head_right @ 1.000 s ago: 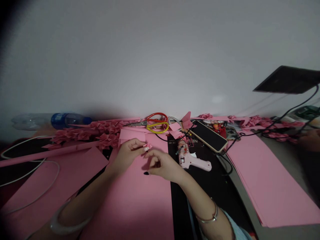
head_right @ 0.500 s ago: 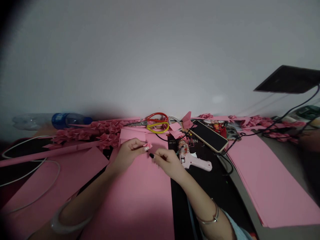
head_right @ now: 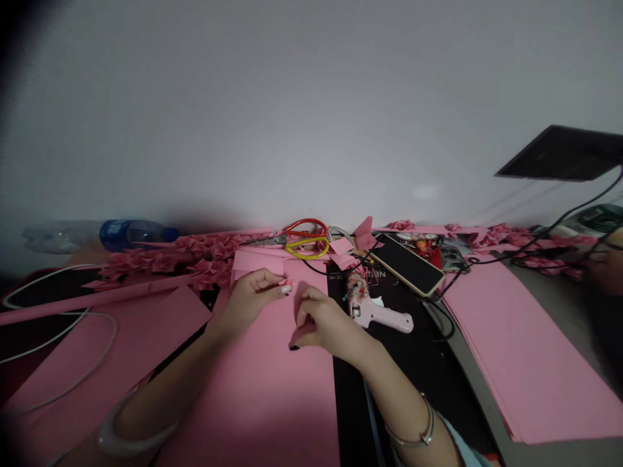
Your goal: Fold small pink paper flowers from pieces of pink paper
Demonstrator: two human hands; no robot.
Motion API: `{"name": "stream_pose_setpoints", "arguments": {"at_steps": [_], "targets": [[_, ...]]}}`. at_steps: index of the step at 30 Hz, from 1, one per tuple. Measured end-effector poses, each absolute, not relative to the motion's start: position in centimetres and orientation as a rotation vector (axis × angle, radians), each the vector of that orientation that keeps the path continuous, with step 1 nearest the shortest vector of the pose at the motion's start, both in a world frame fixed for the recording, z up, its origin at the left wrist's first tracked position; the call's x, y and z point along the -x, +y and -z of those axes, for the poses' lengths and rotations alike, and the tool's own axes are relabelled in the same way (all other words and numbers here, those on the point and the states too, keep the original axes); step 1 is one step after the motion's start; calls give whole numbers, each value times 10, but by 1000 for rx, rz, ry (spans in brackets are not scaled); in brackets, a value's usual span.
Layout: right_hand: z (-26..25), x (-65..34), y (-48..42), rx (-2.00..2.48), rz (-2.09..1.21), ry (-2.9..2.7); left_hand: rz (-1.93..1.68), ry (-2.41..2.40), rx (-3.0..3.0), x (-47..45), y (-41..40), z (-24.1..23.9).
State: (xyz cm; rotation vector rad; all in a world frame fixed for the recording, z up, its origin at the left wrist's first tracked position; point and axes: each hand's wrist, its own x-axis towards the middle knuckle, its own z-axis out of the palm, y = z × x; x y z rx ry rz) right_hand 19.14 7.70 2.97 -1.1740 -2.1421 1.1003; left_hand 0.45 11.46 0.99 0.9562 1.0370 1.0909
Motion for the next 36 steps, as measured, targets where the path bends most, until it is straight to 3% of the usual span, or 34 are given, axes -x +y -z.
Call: {"name": "stream_pose_setpoints", "arguments": {"at_steps": [10, 16, 25, 36], "targets": [[-27, -192, 79, 1134, -1151, -2122, -1096, 1025, -953, -4, 114, -9], [-17, -189, 77, 1336, -1133, -1888, -1085, 1011, -929, -4, 114, -11], [-18, -183, 77, 1265, -1260, -1662, -1079, 1025, -932, -5, 113, -12], [-17, -183, 78, 1208, -1262, -1751, -1096, 985, -979, -6, 114, -12]]}}
